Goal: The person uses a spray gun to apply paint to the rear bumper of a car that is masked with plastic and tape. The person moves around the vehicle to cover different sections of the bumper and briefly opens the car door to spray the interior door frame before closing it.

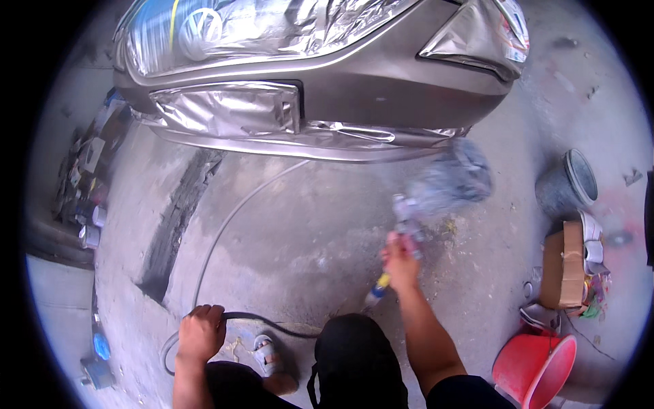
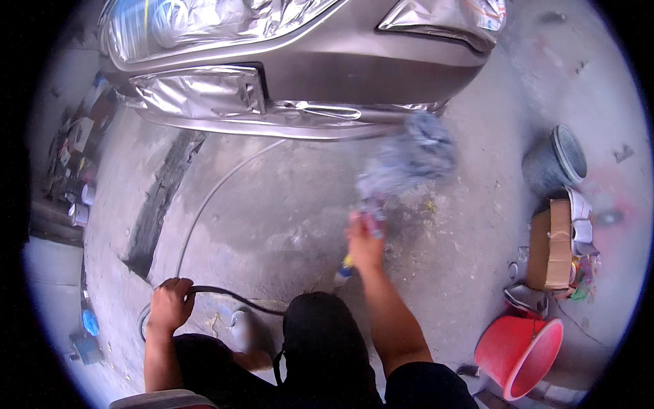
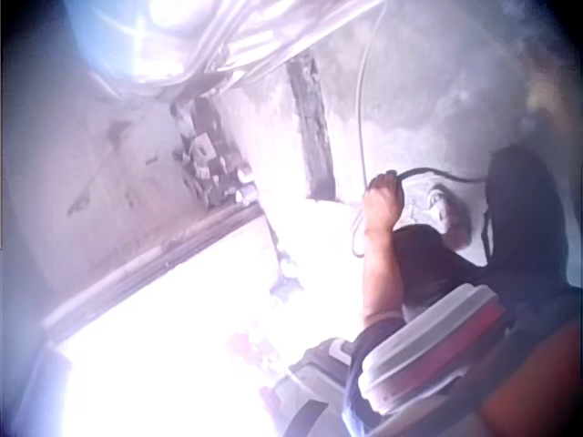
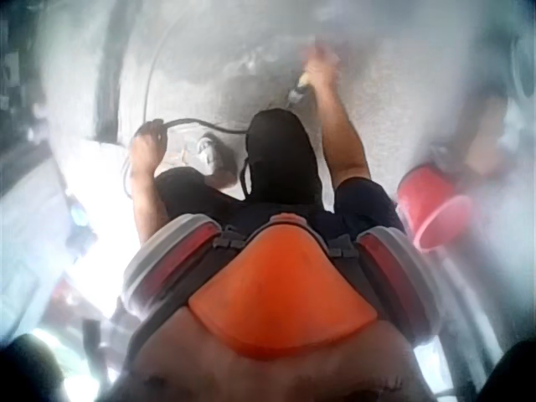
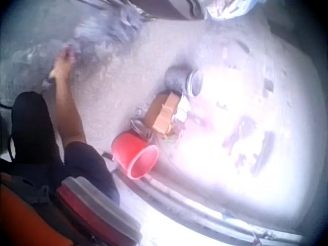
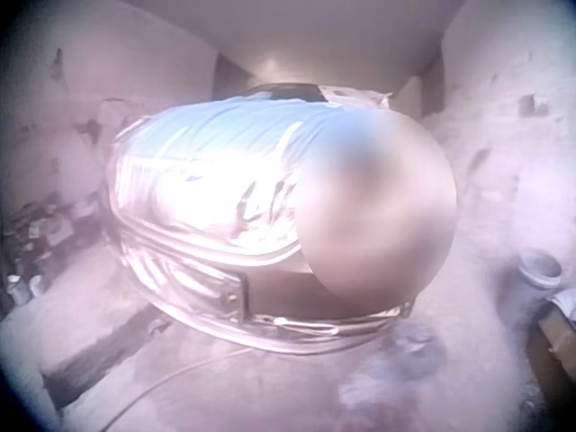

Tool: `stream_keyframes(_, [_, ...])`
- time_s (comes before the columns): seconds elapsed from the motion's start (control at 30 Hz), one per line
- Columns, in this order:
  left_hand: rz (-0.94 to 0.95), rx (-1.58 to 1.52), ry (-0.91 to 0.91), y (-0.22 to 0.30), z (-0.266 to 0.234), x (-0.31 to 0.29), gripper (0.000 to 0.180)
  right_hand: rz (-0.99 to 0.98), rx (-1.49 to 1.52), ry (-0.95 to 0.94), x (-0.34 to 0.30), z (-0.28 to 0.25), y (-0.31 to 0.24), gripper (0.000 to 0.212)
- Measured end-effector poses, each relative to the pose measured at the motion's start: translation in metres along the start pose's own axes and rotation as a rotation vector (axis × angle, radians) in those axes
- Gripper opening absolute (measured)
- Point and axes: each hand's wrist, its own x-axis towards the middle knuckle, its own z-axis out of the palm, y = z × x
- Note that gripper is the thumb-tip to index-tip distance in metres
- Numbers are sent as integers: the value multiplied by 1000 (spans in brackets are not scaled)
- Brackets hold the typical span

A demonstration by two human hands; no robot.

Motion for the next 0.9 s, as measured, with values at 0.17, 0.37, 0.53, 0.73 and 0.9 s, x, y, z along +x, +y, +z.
stream_keyframes(0.17, [-2,-3,-104,-25,7,-3,8,149,71,-494,-47,32,-23,20])
stream_keyframes(0.37, [-18,15,-418,-5,-9,-16,12,85,192,-385,-62,-26,-78,13])
stream_keyframes(0.53, [-128,-13,-650,66,-78,-38,14,162,346,-237,-77,-101,-173,18])
stream_keyframes(0.73, [-211,-59,-630,148,-116,-37,12,215,243,-248,-63,-185,-310,24])
stream_keyframes(0.9, [-222,-53,-708,226,-104,-19,16,131,127,-280,-5,-238,-363,22])
